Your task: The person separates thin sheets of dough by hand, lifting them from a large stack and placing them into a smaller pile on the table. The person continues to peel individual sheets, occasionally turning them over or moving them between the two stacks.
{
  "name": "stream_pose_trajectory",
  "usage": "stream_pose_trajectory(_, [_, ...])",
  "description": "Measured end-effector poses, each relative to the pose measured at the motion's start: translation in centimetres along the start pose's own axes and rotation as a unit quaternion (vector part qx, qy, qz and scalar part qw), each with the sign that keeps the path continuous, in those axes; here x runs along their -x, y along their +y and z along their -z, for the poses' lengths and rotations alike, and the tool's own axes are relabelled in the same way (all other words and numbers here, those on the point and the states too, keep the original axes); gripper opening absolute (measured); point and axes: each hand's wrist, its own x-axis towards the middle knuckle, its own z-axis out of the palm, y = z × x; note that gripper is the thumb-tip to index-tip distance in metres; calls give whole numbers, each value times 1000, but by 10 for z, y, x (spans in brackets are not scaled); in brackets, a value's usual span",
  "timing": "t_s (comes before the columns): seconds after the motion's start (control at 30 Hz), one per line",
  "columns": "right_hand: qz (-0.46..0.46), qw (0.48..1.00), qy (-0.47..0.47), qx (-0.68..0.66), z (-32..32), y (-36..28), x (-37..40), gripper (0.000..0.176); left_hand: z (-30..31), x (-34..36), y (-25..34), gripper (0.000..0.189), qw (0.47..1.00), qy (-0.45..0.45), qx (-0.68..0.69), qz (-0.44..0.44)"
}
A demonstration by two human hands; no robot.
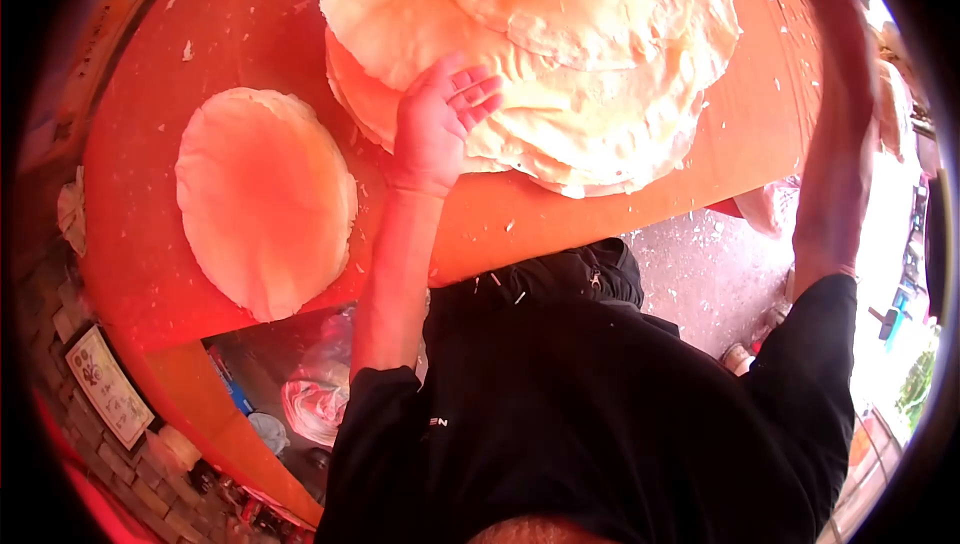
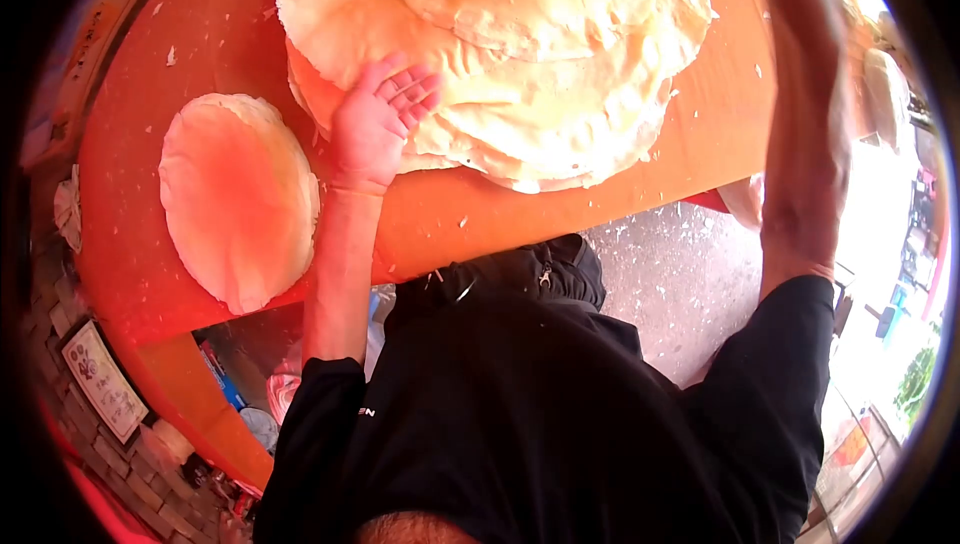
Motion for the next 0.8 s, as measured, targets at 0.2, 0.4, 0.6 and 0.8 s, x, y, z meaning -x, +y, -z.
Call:
stream_pose_trajectory(0.2, [-5,965,-219,-147,-39,8,73,4,-12,-21,-19,27,1000,-6,-16,11])
stream_pose_trajectory(0.4, [-121,909,-373,-142,-122,6,171,8,-30,-43,-34,21,997,-10,36,61])
stream_pose_trajectory(0.6, [-58,996,-72,9,-108,79,74,13,-44,-49,-43,18,998,-32,-26,43])
stream_pose_trajectory(0.8, [9,979,-184,-92,-112,40,140,12,-60,-57,-43,17,990,83,-108,42])
